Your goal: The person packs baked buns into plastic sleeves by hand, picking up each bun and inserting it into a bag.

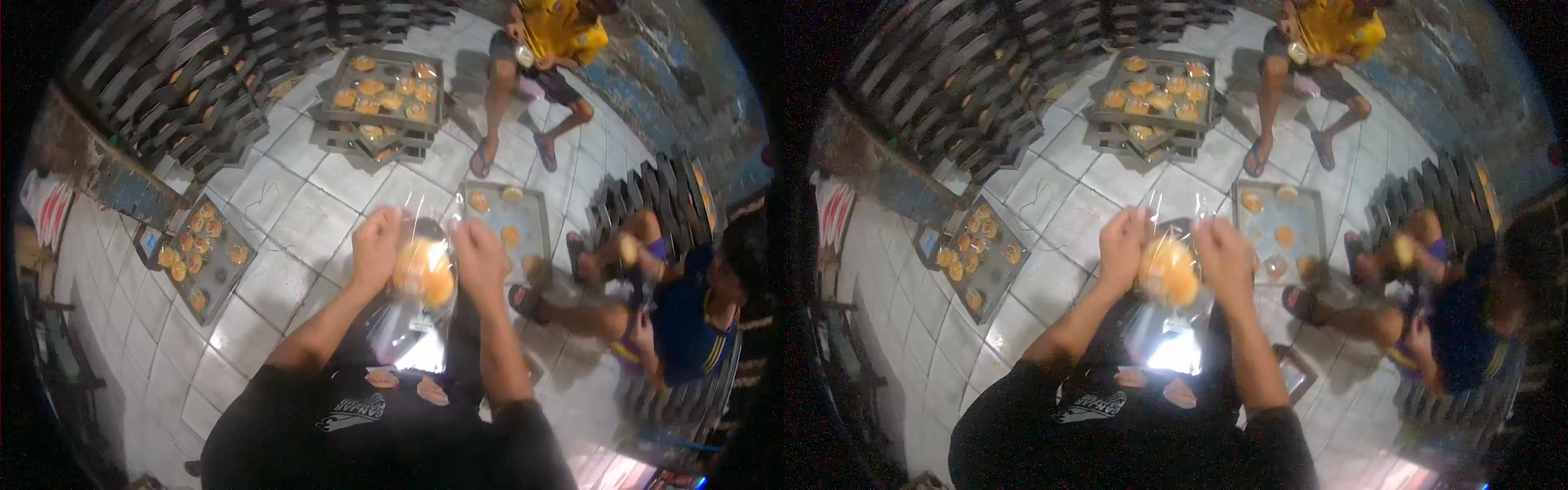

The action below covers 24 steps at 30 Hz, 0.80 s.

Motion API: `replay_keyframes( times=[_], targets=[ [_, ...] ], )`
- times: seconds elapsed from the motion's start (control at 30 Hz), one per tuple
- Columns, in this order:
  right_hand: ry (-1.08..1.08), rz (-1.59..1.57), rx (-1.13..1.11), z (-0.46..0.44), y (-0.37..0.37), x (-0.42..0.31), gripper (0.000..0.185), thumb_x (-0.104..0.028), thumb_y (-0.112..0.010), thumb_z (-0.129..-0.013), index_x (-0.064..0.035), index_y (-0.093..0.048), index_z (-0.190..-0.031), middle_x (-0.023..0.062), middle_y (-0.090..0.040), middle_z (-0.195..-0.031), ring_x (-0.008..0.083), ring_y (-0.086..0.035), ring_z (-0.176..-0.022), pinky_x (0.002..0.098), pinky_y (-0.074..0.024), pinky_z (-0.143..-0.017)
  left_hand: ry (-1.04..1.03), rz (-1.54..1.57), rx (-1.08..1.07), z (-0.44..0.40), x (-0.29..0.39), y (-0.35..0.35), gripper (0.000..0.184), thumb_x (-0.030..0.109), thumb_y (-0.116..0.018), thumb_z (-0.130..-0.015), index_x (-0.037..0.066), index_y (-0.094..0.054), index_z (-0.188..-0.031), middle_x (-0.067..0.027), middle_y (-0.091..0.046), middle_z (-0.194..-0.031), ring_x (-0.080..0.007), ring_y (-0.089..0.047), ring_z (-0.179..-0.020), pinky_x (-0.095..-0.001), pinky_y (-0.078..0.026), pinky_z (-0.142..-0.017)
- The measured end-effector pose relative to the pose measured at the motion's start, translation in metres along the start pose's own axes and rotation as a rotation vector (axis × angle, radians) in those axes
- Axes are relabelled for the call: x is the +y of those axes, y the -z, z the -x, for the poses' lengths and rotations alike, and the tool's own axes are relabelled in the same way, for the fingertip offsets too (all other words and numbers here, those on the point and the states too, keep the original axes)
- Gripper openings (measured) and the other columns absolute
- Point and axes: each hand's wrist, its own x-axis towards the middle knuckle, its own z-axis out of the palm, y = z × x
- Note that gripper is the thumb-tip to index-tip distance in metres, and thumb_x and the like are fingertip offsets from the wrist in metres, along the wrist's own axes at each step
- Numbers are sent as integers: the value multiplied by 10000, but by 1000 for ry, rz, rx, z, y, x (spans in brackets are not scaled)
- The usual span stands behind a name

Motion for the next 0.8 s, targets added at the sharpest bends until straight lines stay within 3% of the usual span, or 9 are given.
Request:
replay_keyframes(
  times=[0.03,0.13,0.17,0.3,0.43,0.5,0.6,0.67,0.8],
  targets=[
    [-189,-260,5,-12,-2,16,300,-254,-637,-1001,-7,-642,-832,6,-561,-684,128,-503,-573,289,-373,-510,-1,129,75,-6,-2,-2,205,137,-601,-1035,-11,-650,-902,-47,-642,-840,-117,-580,-714,-294,-472,-647],
    [-530,-585,-190,-1,13,27,290,-257,-644,-1008,-48,-657,-807,-65,-514,-675,45,-462,-587,253,-329,-498,-315,-106,83,3,3,16,214,155,-605,-1031,-9,-669,-908,-67,-648,-998,-136,-601,-766,-292,-477,-661],
    [-555,-538,-220,14,12,29,312,-277,-633,-1021,-87,-648,-775,-65,-524,-654,26,-448,-579,229,-307,-499,-234,-87,37,12,-10,25,223,151,-603,-1026,-14,-672,-892,-78,-632,-1112,-142,-603,-802,-283,-474,-701],
    [-692,-636,-303,83,-20,76,290,-230,-651,-1009,-67,-662,-769,-65,-535,-647,36,-442,-568,234,-323,-498,282,150,-136,39,-89,42,225,129,-606,-1014,-33,-679,-876,-43,-648,-1026,-89,-584,-830,-248,-464,-805],
    [-684,-674,-60,106,-40,43,165,-162,-698,-974,-36,-660,-1074,9,-640,-864,82,-591,-731,247,-481,-618,251,261,-253,25,-69,33,186,89,-579,-1029,-29,-702,-954,-15,-681,-904,-79,-587,-843,-244,-468,-816],
    [-569,-735,32,108,-39,57,526,-138,-742,-940,-8,-507,-1392,109,-660,-1187,184,-671,-1021,306,-576,-842,191,238,-354,19,-66,22,210,117,-575,-1041,-42,-706,-999,-47,-691,-984,-99,-601,-886,-263,-480,-840],
    [-696,-845,-48,91,-12,55,450,-89,-687,-968,-7,-539,-1385,91,-676,-1184,173,-644,-1076,313,-557,-910,128,236,-392,13,-39,-9,237,142,-566,-1056,-50,-689,-1122,-82,-691,-1099,-125,-608,-958,-286,-486,-892],
    [-523,-411,35,70,7,77,533,-91,-703,-943,46,-494,-1414,107,-675,-1234,176,-653,-1096,327,-525,-958,133,251,-331,15,-28,-19,255,138,-560,-1059,-46,-668,-1199,-84,-682,-1134,-131,-601,-989,-290,-481,-920],
    [-198,243,293,48,18,182,639,-196,-733,-928,78,-445,-1428,234,-632,-1292,341,-606,-1220,423,-478,-1039,200,121,-386,30,-23,-8,459,156,-665,-984,22,-558,-1410,-135,-592,-1378,-196,-556,-1264,-321,-451,-1044]
  ],
)
